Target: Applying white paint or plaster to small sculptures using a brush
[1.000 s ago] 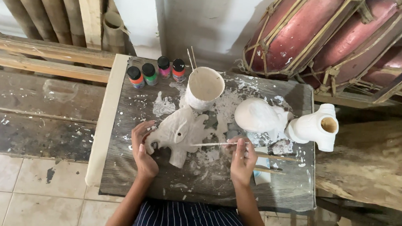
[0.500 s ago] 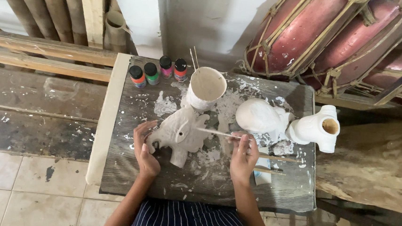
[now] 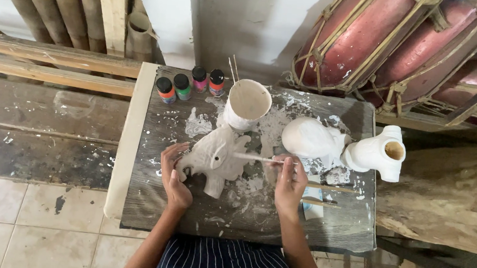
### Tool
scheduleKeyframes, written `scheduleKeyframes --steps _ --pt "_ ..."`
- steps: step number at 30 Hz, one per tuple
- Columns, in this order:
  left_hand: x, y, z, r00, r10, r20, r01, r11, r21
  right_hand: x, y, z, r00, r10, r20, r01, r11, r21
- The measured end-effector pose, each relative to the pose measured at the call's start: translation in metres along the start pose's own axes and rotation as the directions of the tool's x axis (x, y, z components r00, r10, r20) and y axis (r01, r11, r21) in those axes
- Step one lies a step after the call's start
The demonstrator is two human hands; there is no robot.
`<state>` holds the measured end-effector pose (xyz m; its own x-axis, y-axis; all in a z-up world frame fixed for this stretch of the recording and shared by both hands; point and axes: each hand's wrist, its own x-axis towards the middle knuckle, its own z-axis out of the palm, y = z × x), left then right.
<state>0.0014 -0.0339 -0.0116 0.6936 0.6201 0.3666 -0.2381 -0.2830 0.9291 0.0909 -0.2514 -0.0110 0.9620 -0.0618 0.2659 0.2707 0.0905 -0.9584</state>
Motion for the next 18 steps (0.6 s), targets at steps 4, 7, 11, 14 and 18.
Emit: scheduleKeyframes --steps 4,7,11,14,18 --pt "-0.002 0.0 0.001 1.0 -0.017 -0.005 0.017 1.0 -0.014 0.004 -0.012 -0.004 0.997 -0.062 0.049 0.064 0.997 -0.038" --pt "-0.002 -0.003 0.001 1.0 -0.026 -0.011 0.026 0.999 -0.019 0.02 -0.032 0.0 0.997 -0.05 0.055 0.054 0.994 -0.09" --pt "-0.004 -0.001 0.001 1.0 -0.021 -0.02 0.02 0.999 -0.041 0.069 -0.051 -0.006 0.971 -0.229 0.065 0.238 0.948 -0.212" --pt "-0.002 0.0 0.001 1.0 -0.001 -0.031 0.0 0.999 -0.046 0.1 -0.075 0.011 0.93 -0.328 0.166 0.361 0.9 -0.244" --pt "-0.002 -0.002 0.002 0.999 0.024 -0.041 -0.026 0.999 -0.039 0.118 -0.1 0.022 0.882 -0.35 0.316 0.429 0.873 -0.231"
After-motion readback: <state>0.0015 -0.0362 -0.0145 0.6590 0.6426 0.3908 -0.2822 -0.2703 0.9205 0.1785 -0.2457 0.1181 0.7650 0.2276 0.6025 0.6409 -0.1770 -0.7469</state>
